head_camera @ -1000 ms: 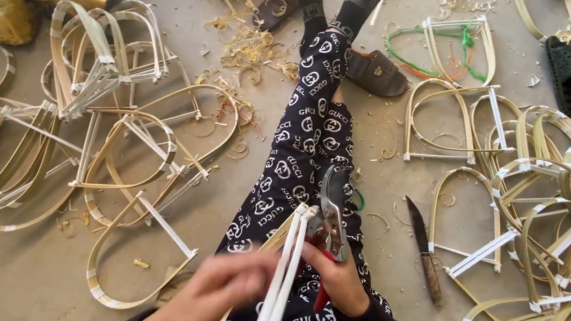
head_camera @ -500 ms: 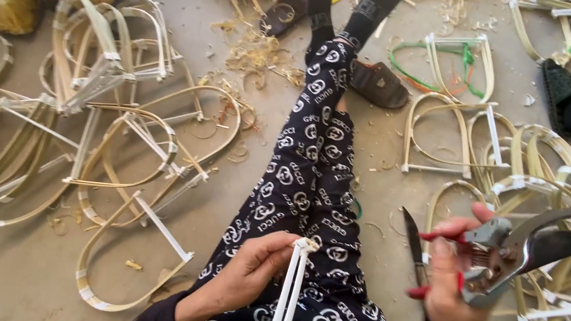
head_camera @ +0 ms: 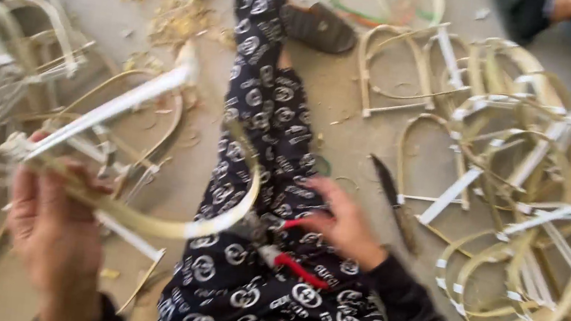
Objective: Assembling and securing wooden/bamboo frames using strips and tools in a manufacturing environment.
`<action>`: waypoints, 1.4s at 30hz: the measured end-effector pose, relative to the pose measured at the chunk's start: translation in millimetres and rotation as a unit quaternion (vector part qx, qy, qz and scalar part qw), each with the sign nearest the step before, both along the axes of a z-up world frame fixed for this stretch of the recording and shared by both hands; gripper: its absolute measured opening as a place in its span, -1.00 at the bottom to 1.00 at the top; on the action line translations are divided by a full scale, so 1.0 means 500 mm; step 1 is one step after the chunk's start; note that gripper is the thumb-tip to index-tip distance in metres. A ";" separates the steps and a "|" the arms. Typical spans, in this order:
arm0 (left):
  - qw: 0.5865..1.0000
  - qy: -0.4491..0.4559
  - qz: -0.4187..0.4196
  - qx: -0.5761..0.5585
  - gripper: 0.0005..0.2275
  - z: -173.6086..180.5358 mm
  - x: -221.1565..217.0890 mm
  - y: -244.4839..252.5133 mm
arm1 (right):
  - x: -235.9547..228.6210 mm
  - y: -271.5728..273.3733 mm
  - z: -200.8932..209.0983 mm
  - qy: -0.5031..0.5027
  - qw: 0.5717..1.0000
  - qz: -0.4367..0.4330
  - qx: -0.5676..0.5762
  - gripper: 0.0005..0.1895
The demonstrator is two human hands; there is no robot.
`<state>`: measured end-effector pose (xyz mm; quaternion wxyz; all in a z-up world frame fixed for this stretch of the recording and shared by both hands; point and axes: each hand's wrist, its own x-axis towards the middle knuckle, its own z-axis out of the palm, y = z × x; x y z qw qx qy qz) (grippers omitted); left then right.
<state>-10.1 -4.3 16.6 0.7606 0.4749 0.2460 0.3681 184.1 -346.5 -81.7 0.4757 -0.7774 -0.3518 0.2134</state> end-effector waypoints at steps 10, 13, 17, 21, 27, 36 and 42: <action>0.975 -0.219 0.014 -0.023 -0.58 -0.031 0.021 -0.133 | 0.174 0.016 -0.354 -0.372 0.918 0.017 -0.138 -0.58; 0.965 -0.260 -0.006 0.031 -0.61 -0.017 0.015 -0.162 | 0.195 0.038 -0.505 -0.311 0.935 -0.027 -0.168 -0.59; 0.955 -0.293 -0.014 0.034 -0.61 0.003 -0.001 -0.183 | 0.178 0.016 -0.402 -0.178 0.969 -0.050 -0.162 -0.70; 0.955 -0.296 0.010 0.015 -0.56 -0.012 0.000 -0.196 | 0.213 -0.107 -0.446 -0.061 0.964 -0.154 -0.206 -0.66; 0.976 -0.216 0.005 0.005 -0.50 -0.029 0.039 -0.242 | 0.127 -0.109 -0.072 0.242 0.949 -0.195 0.053 -0.60; 0.980 -0.194 -0.029 -0.031 -0.52 0.074 0.093 -0.276 | 0.120 0.082 0.259 -0.468 0.858 0.037 -0.206 -0.21; 0.978 -0.198 -0.044 -0.048 -0.51 0.080 0.097 -0.272 | 0.108 0.091 0.251 -0.491 0.816 0.115 -0.281 -0.39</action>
